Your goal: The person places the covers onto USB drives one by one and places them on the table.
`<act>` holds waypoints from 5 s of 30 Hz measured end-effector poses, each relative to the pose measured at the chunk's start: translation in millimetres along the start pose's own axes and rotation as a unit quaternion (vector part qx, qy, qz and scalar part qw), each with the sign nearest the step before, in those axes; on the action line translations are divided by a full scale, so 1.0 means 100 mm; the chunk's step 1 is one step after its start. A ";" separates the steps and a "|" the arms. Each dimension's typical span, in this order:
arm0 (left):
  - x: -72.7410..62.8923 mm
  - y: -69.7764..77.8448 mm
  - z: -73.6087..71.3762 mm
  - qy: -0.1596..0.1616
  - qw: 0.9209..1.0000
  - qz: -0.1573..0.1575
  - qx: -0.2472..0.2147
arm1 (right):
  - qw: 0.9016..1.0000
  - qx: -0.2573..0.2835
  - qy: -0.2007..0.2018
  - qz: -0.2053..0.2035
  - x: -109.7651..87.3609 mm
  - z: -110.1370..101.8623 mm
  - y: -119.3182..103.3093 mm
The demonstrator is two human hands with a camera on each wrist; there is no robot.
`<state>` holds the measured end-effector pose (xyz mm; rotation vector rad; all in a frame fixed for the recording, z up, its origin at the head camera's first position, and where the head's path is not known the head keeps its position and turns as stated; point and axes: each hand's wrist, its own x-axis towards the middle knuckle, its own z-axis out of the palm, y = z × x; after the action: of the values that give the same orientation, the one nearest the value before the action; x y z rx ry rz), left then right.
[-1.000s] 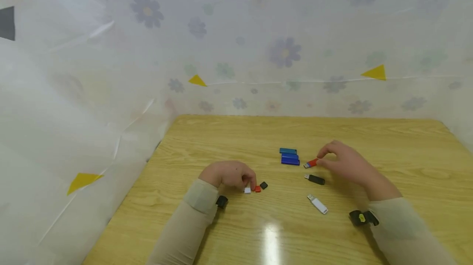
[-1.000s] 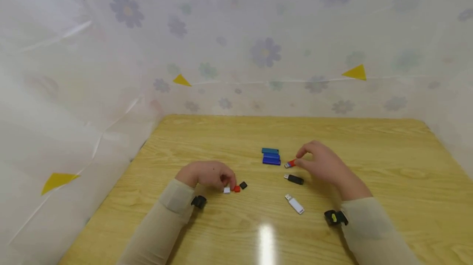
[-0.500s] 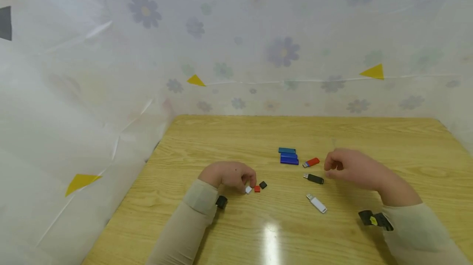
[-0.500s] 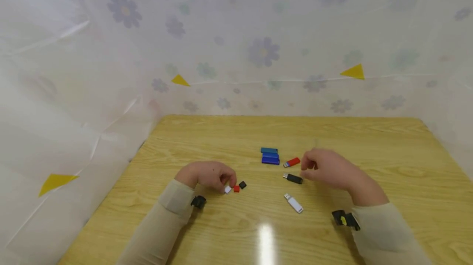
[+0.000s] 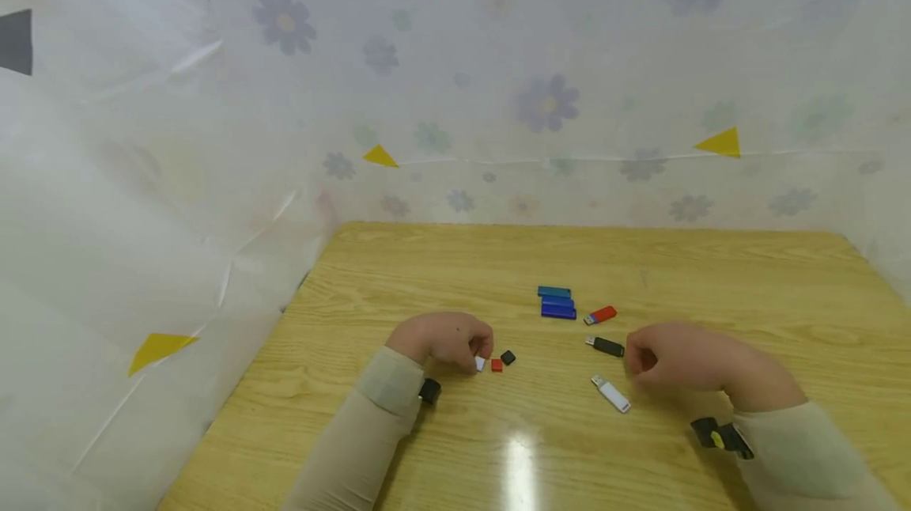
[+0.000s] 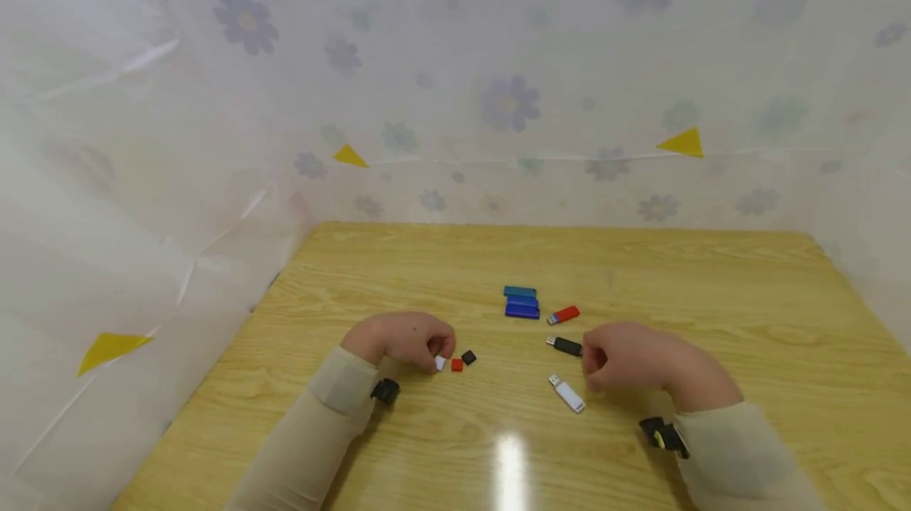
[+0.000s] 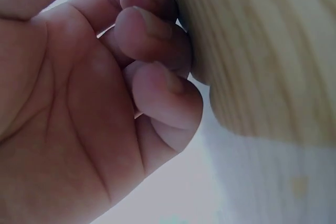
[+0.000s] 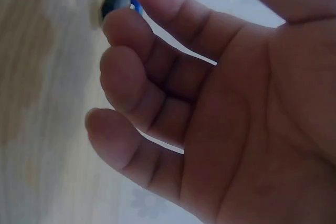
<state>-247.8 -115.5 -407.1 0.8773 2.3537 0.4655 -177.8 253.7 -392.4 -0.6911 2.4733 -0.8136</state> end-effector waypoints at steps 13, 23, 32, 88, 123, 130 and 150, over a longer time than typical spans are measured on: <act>0.01 0.03 0.01 0.001 1.000 -0.013 0.009 | 0.996 -0.076 0.001 0.048 0.11 0.32 -0.09; -0.02 0.03 0.00 0.032 0.999 -0.008 0.022 | 0.996 -0.085 0.001 0.030 0.13 0.28 -0.04; 0.02 0.03 -0.05 0.081 0.997 0.011 0.007 | 0.996 -0.061 0.057 -0.004 0.19 0.19 0.05; 0.09 0.63 0.11 0.225 0.955 0.151 -0.120 | 0.933 0.009 0.336 -0.130 0.37 0.44 -0.39; 0.16 0.61 0.13 0.214 0.964 0.116 -0.107 | 0.916 -0.111 0.350 -0.160 0.44 0.37 -0.24; 0.17 0.60 0.13 0.206 0.966 0.117 -0.104 | 0.921 -0.103 0.348 -0.143 0.44 0.34 -0.20; 0.13 0.19 -0.05 0.252 0.954 0.064 -0.147 | 0.967 -0.050 0.249 -0.022 0.64 0.07 0.20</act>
<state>-249.9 -93.4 -399.4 0.8427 2.5786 1.1825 -229.6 227.7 -426.1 -0.6369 2.9745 -0.9805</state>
